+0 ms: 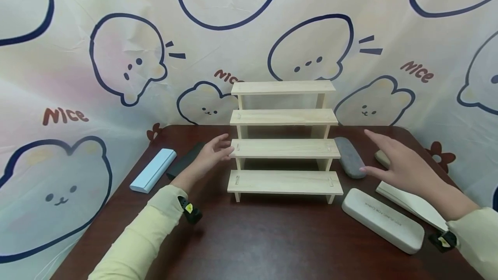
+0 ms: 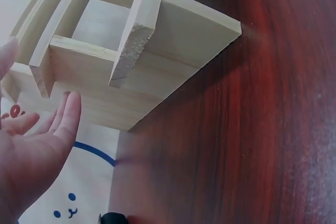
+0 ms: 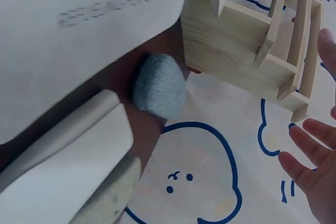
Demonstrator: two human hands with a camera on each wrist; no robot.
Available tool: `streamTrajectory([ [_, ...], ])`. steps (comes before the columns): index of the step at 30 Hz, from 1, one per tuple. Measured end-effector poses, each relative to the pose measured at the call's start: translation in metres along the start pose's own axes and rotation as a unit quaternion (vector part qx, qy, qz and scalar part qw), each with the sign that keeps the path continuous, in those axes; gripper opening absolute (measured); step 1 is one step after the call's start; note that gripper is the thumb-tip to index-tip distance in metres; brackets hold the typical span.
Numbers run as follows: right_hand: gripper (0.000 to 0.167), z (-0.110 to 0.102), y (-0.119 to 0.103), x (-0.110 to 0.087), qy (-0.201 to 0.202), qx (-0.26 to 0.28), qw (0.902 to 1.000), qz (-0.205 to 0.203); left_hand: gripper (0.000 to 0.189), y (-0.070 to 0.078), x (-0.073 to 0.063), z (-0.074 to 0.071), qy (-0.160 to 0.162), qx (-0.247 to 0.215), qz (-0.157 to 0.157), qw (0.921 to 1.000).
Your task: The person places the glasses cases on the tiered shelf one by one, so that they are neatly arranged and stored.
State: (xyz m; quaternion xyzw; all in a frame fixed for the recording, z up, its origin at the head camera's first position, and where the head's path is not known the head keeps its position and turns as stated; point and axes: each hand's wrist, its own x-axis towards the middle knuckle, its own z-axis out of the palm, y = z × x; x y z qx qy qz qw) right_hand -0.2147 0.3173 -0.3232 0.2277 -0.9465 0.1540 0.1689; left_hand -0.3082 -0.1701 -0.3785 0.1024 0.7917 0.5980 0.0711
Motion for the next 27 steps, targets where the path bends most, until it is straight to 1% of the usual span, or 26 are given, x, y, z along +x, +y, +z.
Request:
streamTrajectory([
  [3, 0.098, 0.001, 0.004, -0.008, -0.005, 0.015, 0.9998, 0.011, 0.075, -0.002, 0.002, 0.001, -0.007, -0.017, -0.005, 0.9998],
  [7, 0.098, 0.002, 0.009, -0.02, -0.001, 0.031, 0.9993, 0.018, 0.072, -0.004, 0.004, 0.002, -0.013, -0.044, -0.014, 0.9988],
  [11, 0.1, 0.005, 0.014, -0.033, 0.002, 0.046, 0.9987, 0.022, 0.068, -0.005, 0.005, 0.003, -0.012, -0.065, -0.024, 0.9975],
  [13, 0.1, 0.008, 0.017, -0.039, 0.002, 0.055, 0.9982, 0.025, 0.067, -0.005, 0.006, 0.003, -0.012, -0.07, -0.026, 0.9972],
  [16, 0.098, 0.014, 0.022, -0.048, 0.002, 0.088, 0.9958, 0.024, 0.066, -0.005, 0.006, 0.004, -0.009, -0.069, -0.03, 0.9971],
  [21, 0.095, 0.02, 0.028, -0.062, 0.022, 0.112, 0.9934, 0.005, 0.062, -0.005, 0.008, 0.004, -0.012, -0.076, -0.036, 0.9964],
  [24, 0.092, 0.023, 0.029, -0.071, 0.013, 0.121, 0.9925, 0.012, 0.062, -0.005, 0.008, 0.004, -0.016, -0.087, -0.037, 0.9954],
  [27, 0.087, 0.026, 0.029, -0.079, -0.009, 0.131, 0.9909, 0.028, 0.062, -0.005, 0.008, 0.004, -0.015, -0.086, -0.037, 0.9955],
])
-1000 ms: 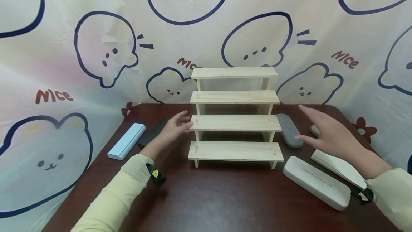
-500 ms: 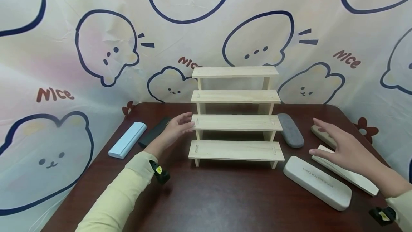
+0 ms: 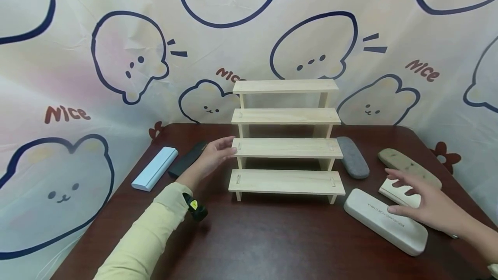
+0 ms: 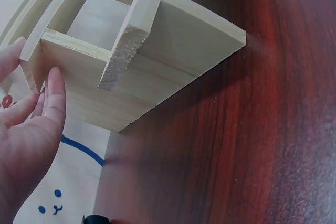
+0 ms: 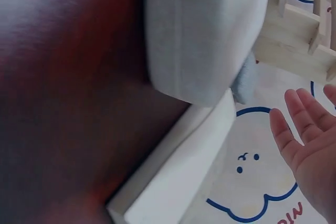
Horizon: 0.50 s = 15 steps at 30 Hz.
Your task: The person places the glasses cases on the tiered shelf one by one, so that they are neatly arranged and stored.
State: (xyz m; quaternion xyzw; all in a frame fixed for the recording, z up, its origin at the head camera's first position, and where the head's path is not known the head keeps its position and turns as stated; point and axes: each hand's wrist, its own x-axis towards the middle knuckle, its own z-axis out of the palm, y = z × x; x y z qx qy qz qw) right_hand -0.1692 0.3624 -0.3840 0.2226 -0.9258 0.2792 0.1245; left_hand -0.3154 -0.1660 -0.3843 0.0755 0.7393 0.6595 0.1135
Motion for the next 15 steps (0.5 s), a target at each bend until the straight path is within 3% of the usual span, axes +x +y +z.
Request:
streamTrajectory([
  [15, 0.078, 0.015, 0.01, -0.016, -0.061, 0.013, 0.9981, 0.003, 0.061, -0.001, 0.001, 0.0, 0.01, -0.001, 0.002, 0.9999],
])
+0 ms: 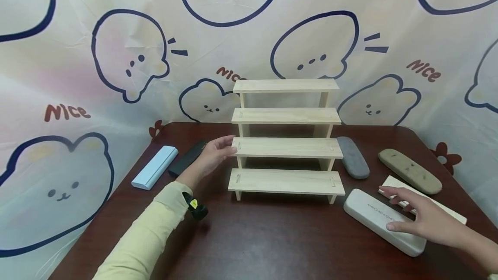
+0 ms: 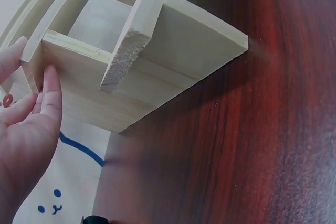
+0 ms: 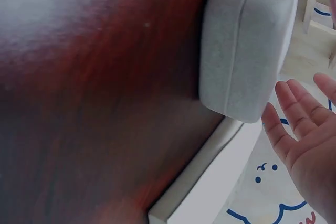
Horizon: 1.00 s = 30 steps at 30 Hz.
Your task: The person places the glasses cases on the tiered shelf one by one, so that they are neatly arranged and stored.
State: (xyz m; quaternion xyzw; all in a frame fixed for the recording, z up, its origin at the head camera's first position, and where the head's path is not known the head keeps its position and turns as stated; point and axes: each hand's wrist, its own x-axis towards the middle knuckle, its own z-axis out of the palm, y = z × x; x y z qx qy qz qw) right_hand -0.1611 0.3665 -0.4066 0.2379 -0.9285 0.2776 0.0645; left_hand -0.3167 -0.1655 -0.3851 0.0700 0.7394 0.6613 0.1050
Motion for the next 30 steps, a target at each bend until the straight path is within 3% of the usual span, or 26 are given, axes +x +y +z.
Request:
streamTrajectory([
  [12, 0.094, 0.0, 0.0, -0.011, -0.041, 0.007, 0.9989, 0.021, 0.06, 0.001, 0.0, 0.001, 0.005, -0.012, -0.004, 0.9999],
  [30, 0.101, 0.012, 0.004, -0.025, -0.046, -0.028, 0.9969, 0.058, 0.057, 0.001, 0.001, 0.002, 0.005, -0.022, -0.007, 0.9997],
])
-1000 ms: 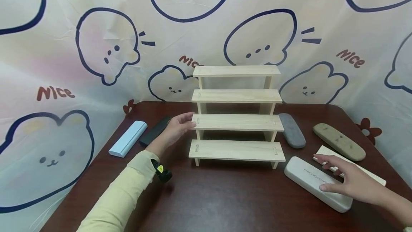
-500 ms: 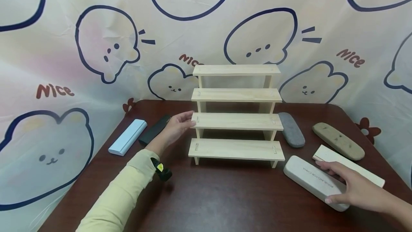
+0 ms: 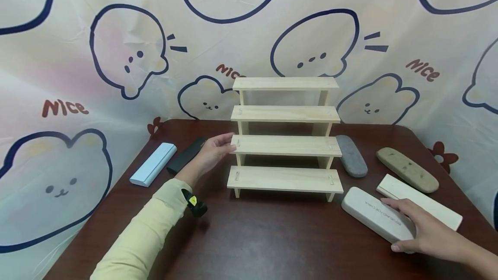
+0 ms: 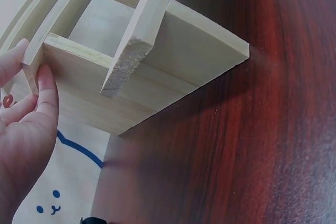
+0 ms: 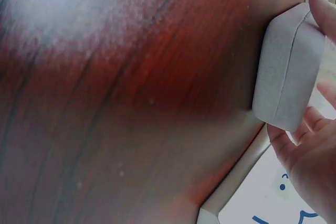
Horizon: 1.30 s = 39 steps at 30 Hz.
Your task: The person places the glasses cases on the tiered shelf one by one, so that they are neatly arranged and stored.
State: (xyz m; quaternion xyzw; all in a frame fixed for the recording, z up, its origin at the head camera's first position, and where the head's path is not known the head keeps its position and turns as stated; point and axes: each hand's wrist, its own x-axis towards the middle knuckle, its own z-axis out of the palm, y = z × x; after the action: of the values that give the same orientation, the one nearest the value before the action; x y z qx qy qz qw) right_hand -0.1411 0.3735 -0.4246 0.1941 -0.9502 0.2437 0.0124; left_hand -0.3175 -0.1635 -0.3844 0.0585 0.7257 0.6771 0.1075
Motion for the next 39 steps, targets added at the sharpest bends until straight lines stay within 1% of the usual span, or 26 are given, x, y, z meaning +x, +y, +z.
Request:
streamTrajectory([
  [6, 0.098, 0.003, -0.001, 0.002, -0.001, -0.012, 0.9999, 0.009, 0.058, 0.0, 0.001, -0.001, -0.003, 0.001, 0.004, 1.0],
  [11, 0.096, 0.003, -0.003, 0.004, -0.013, -0.023, 0.9993, 0.025, 0.056, 0.0, 0.001, -0.001, -0.001, 0.001, 0.004, 1.0],
  [14, 0.094, 0.004, -0.004, 0.004, -0.012, -0.033, 0.9989, 0.031, 0.055, 0.0, 0.001, 0.0, -0.003, -0.002, 0.004, 1.0],
  [18, 0.09, 0.004, -0.004, 0.003, -0.001, -0.041, 0.9988, 0.026, 0.055, 0.001, 0.0, 0.001, -0.005, 0.0, 0.004, 1.0],
  [22, 0.088, 0.003, -0.003, 0.003, 0.005, -0.028, 0.9994, 0.02, 0.055, 0.001, 0.0, 0.0, -0.002, -0.006, 0.005, 1.0],
  [25, 0.086, 0.002, -0.003, 0.002, 0.012, -0.037, 0.9991, 0.015, 0.055, 0.001, 0.0, 0.0, -0.002, -0.004, 0.005, 1.0],
  [27, 0.085, 0.002, -0.002, 0.002, 0.012, -0.035, 0.9992, 0.014, 0.056, 0.001, 0.0, 0.0, -0.003, 0.002, 0.003, 1.0],
  [30, 0.084, 0.001, -0.002, 0.003, 0.001, -0.025, 0.9995, 0.02, 0.056, 0.001, 0.0, 0.0, -0.003, 0.007, -0.001, 1.0],
  [33, 0.084, -0.001, -0.001, 0.004, 0.0, -0.031, 0.9993, 0.02, 0.056, 0.001, 0.0, 0.0, -0.004, 0.006, 0.0, 1.0],
  [37, 0.084, -0.006, 0.0, 0.004, 0.027, -0.064, 0.9976, -0.005, 0.056, 0.001, 0.0, 0.0, -0.007, 0.002, 0.007, 1.0],
  [39, 0.084, -0.009, -0.001, 0.005, 0.04, -0.07, 0.9966, -0.016, 0.056, 0.001, 0.0, 0.0, -0.008, 0.0, 0.009, 0.9999],
])
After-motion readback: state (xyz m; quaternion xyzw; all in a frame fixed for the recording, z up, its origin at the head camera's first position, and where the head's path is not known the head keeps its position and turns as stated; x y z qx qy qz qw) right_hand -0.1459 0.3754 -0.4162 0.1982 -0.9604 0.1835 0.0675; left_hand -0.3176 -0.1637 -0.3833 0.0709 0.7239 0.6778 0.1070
